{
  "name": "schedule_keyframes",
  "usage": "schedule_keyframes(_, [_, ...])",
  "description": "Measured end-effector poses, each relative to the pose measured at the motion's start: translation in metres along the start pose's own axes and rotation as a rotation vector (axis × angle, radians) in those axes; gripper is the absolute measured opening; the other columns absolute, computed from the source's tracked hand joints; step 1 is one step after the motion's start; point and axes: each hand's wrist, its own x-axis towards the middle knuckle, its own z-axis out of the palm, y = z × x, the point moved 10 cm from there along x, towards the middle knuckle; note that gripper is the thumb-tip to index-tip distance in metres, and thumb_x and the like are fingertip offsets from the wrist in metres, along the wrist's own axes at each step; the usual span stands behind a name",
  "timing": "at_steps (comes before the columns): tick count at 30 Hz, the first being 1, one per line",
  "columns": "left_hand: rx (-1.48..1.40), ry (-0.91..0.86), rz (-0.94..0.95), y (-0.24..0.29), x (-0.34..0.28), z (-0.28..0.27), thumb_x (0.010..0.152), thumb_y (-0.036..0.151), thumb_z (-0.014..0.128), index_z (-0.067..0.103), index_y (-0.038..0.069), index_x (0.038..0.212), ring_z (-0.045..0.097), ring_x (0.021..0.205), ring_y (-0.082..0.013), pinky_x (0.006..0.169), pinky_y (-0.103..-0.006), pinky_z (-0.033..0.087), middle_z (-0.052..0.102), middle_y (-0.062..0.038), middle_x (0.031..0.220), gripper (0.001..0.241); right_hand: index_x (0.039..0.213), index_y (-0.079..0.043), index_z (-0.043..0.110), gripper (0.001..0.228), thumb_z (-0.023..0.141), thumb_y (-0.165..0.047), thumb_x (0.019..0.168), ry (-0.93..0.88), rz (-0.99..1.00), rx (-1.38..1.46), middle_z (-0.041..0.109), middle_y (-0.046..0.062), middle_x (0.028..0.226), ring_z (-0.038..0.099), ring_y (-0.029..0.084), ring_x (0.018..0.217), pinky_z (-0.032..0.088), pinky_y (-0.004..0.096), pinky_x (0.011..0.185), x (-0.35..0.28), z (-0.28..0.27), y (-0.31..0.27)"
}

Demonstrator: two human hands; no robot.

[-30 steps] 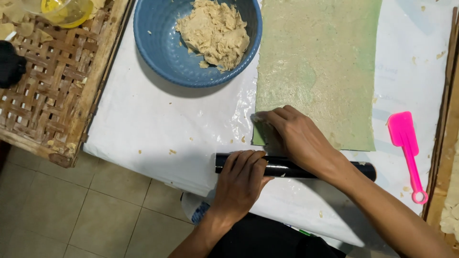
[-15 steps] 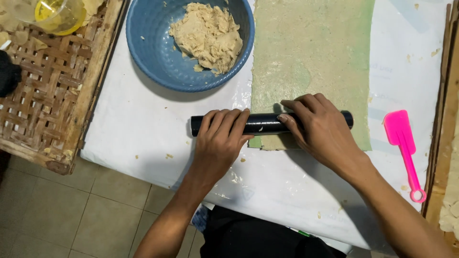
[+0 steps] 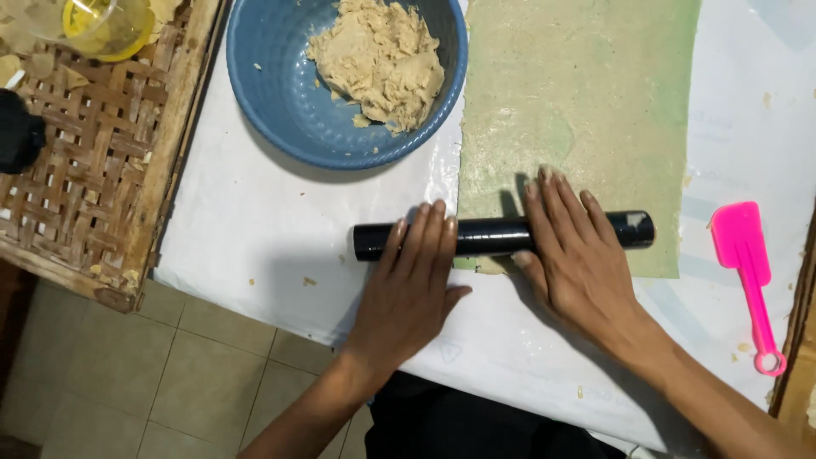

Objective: Rolling out dough onto a sheet and using a small circular cutter to create uniform snack pieces.

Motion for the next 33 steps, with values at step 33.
schedule_keyframes(33, [-0.158, 0.161, -0.283, -0.038, 0.047, -0.006, 0.1, 0.027, 0.055, 0.047, -0.023, 0.138, 0.045, 0.139, -0.0558, 0.119, -0.0676, 0.025, 0.05, -0.044, 0.143, 0.063, 0.161, 0.001, 0.021, 0.066, 0.019, -0.039, 0.109, -0.174, 0.031, 0.094, 0.019, 0.025, 0.168, 0.007, 0.039, 0.155, 0.006, 0.053, 0.125, 0.058, 0.005, 0.043])
